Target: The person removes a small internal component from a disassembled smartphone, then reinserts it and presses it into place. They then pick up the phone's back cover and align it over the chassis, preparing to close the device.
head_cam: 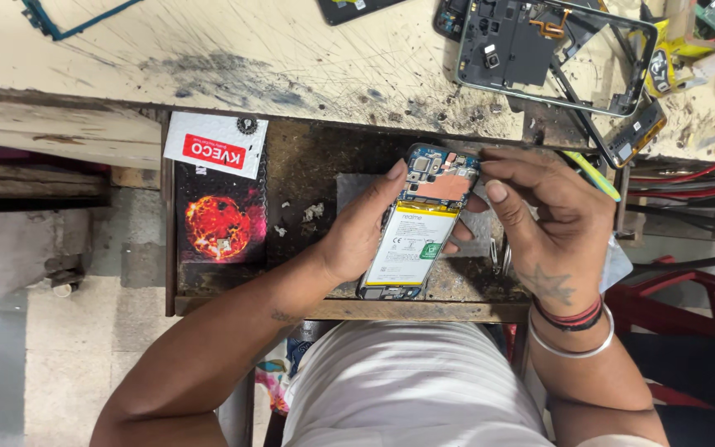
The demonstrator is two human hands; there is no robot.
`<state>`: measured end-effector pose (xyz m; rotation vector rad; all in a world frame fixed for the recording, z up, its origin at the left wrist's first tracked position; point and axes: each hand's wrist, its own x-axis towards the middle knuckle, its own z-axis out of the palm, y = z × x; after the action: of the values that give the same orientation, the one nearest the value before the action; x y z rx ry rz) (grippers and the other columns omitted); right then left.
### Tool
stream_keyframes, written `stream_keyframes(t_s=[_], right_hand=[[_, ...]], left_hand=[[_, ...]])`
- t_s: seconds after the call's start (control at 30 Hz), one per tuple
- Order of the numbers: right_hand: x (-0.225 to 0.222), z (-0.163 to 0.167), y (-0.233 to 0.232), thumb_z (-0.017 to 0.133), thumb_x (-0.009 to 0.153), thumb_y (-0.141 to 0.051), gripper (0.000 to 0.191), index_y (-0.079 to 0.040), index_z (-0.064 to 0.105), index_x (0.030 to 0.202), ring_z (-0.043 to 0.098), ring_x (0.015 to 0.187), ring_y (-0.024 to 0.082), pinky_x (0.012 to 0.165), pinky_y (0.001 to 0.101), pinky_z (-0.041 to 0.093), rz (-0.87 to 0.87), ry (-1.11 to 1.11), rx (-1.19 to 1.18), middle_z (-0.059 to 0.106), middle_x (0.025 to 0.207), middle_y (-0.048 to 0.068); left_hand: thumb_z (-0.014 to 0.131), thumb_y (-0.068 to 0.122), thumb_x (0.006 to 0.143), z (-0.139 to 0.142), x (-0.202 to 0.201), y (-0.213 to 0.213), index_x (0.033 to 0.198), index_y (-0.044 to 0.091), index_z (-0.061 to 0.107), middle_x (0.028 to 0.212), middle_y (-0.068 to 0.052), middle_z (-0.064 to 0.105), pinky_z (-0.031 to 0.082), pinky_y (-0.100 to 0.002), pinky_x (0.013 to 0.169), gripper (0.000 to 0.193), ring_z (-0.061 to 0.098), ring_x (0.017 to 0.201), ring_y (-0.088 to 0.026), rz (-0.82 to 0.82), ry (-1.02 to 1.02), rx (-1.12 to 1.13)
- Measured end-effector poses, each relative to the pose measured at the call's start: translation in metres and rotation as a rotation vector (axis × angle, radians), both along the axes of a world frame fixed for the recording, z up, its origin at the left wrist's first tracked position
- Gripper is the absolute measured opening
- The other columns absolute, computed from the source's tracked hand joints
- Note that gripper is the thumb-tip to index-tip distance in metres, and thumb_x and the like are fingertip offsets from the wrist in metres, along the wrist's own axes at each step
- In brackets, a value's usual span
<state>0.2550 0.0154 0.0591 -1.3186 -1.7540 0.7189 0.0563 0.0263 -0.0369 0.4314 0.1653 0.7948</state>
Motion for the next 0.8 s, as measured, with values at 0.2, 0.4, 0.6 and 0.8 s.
stream_keyframes(t_s=[0.2, 0.4, 0.6, 0.8], right_hand=[[-0.002, -0.009, -0.002, 0.071, 0.104, -0.003, 0.018, 0.006, 0.072, 0.120, 0.073, 0.105, 0.017, 0.090, 0.0255, 0.060, -0.038, 0.078, -0.077, 0.072, 0.126, 0.018], [-0.003, -0.011, 0.000, 0.069, 0.105, -0.003, 0.021, 0.007, 0.069, 0.123, 0.072, 0.109, 0.016, 0.093, 0.0262, 0.061, 0.002, 0.102, -0.099, 0.068, 0.133, 0.017], [0.000, -0.016, 0.004, 0.066, 0.106, -0.002, 0.017, 0.007, 0.063, 0.120, 0.071, 0.107, 0.015, 0.093, 0.0255, 0.060, 0.012, 0.234, -0.198, 0.064, 0.128, 0.013], [0.007, -0.023, 0.007, 0.064, 0.107, -0.001, 0.014, 0.005, 0.062, 0.119, 0.069, 0.102, 0.014, 0.091, 0.0251, 0.058, 0.013, 0.409, -0.300, 0.067, 0.122, 0.010]], left_hand=[[0.029, 0.058, 0.113, -0.002, 0.000, -0.001, 0.157, 0.000, 0.044, 0.143, -0.021, 0.060, 0.054, -0.047, 0.108, 0.074, 0.065, 0.123, -0.032, 0.033, 0.019, -0.017], [0.030, 0.057, 0.114, -0.001, -0.002, -0.002, 0.159, 0.000, 0.042, 0.143, -0.020, 0.061, 0.053, -0.048, 0.108, 0.074, 0.065, 0.125, -0.033, 0.071, 0.057, 0.019], [0.036, 0.055, 0.114, 0.007, -0.002, 0.000, 0.163, 0.006, 0.033, 0.142, -0.016, 0.058, 0.052, -0.044, 0.104, 0.070, 0.063, 0.119, -0.028, 0.082, 0.045, 0.050], [0.041, 0.056, 0.114, 0.011, -0.002, 0.003, 0.166, 0.008, 0.030, 0.139, -0.015, 0.058, 0.052, -0.042, 0.103, 0.071, 0.062, 0.117, -0.025, 0.061, 0.016, 0.088]])
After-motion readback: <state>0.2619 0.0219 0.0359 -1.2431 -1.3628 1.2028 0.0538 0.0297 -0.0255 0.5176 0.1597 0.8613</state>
